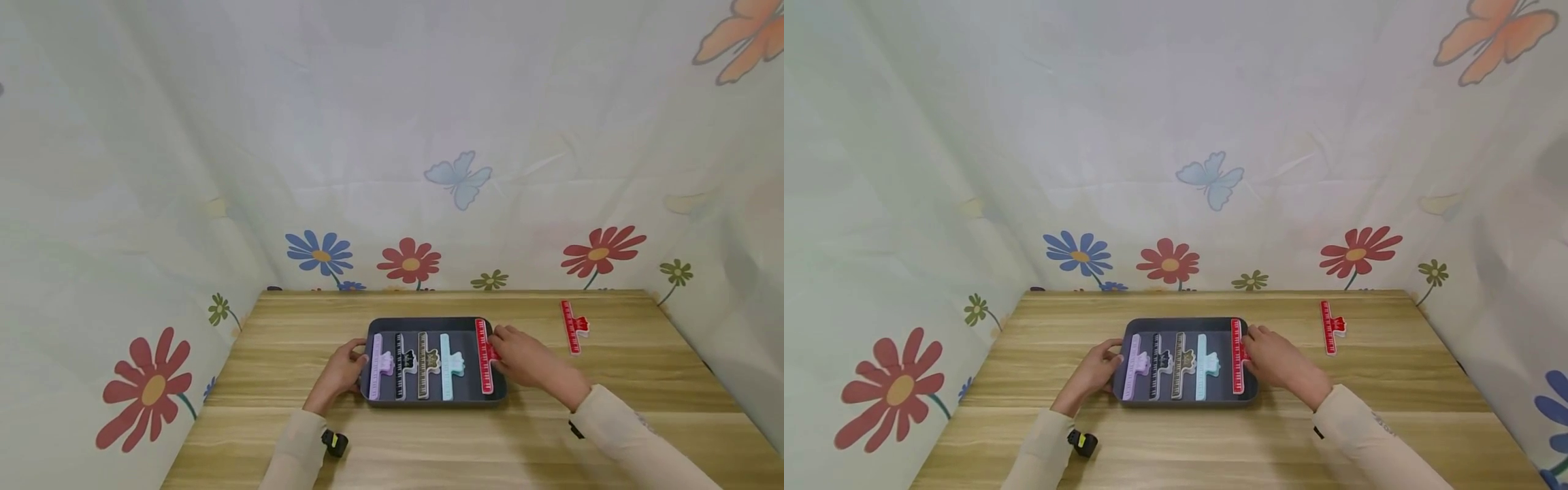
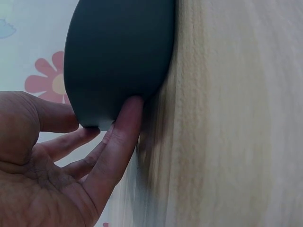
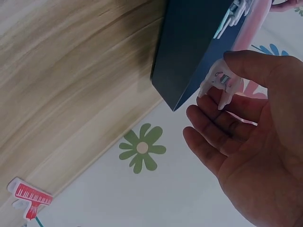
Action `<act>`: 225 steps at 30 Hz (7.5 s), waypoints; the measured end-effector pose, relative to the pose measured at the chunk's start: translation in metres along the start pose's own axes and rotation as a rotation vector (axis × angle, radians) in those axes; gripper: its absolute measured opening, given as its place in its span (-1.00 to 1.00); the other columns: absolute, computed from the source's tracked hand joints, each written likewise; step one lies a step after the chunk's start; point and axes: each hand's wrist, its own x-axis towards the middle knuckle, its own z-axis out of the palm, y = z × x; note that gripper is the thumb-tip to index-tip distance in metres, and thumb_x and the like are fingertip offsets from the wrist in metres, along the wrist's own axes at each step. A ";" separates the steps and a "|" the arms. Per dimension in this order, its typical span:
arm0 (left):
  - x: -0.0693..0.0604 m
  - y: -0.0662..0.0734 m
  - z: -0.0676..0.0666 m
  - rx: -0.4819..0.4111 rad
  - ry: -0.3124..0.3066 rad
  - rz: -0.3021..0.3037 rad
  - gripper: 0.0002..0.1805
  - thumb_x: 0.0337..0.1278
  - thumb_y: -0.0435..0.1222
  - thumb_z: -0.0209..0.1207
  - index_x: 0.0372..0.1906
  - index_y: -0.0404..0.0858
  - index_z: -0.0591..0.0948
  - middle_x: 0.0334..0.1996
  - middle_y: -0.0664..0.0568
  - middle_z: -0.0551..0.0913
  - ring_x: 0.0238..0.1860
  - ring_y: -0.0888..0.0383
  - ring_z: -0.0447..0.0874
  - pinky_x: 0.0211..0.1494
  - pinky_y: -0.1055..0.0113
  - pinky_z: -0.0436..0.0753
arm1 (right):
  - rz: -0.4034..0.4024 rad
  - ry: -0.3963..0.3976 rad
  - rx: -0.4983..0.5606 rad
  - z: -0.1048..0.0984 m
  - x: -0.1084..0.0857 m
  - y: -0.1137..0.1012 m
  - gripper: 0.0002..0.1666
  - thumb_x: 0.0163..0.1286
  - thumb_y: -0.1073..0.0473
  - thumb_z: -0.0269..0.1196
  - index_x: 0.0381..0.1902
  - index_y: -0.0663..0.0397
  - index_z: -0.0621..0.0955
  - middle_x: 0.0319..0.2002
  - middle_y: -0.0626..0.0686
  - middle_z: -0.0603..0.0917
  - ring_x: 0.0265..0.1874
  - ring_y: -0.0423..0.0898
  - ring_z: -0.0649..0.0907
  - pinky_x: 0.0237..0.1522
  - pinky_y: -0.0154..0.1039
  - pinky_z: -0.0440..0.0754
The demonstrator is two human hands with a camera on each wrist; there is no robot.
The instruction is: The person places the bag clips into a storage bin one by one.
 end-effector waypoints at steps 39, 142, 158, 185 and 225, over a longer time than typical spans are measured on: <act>0.002 -0.003 0.001 -0.043 -0.008 0.016 -0.53 0.33 -0.44 0.03 0.33 -0.29 0.42 -0.14 -0.35 0.62 -0.52 0.06 0.65 -0.62 0.15 0.73 | -0.049 -0.075 -0.043 0.025 0.026 -0.020 -0.51 0.27 0.09 0.35 0.01 0.37 0.61 0.01 0.28 0.63 -0.03 0.15 0.62 0.14 0.06 0.65; 0.000 0.004 -0.006 -0.054 -0.057 -0.051 -0.44 0.29 -0.41 0.03 0.40 -0.27 0.36 0.11 -0.41 0.56 -0.48 0.04 0.68 -0.58 0.15 0.74 | 0.173 0.102 0.134 -0.006 -0.032 0.110 -0.38 0.31 0.19 0.29 0.25 0.41 0.43 0.18 0.43 0.50 0.10 0.37 0.56 0.07 0.27 0.60; 0.000 0.003 -0.006 -0.071 -0.067 -0.046 -0.45 0.31 -0.43 0.01 0.40 -0.22 0.37 0.13 -0.41 0.54 -0.39 0.01 0.69 -0.55 0.11 0.75 | 0.339 -0.076 0.197 0.007 -0.042 0.148 -0.24 0.24 0.20 0.31 0.32 0.45 0.35 0.24 0.54 0.36 0.17 0.46 0.42 0.15 0.38 0.49; 0.003 0.002 -0.006 -0.029 -0.076 -0.042 -0.45 0.33 -0.42 0.01 0.42 -0.20 0.35 0.17 -0.43 0.51 -0.31 0.00 0.67 -0.55 0.13 0.75 | 0.280 -0.096 0.114 0.034 -0.048 0.176 -0.48 0.29 0.31 0.26 0.11 0.58 0.46 0.04 0.52 0.48 0.01 0.42 0.53 0.08 0.30 0.56; -0.001 0.004 -0.006 -0.042 -0.070 -0.022 -0.44 0.31 -0.44 0.01 0.41 -0.24 0.35 0.14 -0.45 0.53 -0.35 0.00 0.69 -0.56 0.12 0.75 | 0.295 -0.055 0.083 0.031 -0.042 0.158 -0.46 0.28 0.32 0.29 0.13 0.58 0.44 -0.04 0.46 0.48 -0.08 0.31 0.56 0.03 0.24 0.62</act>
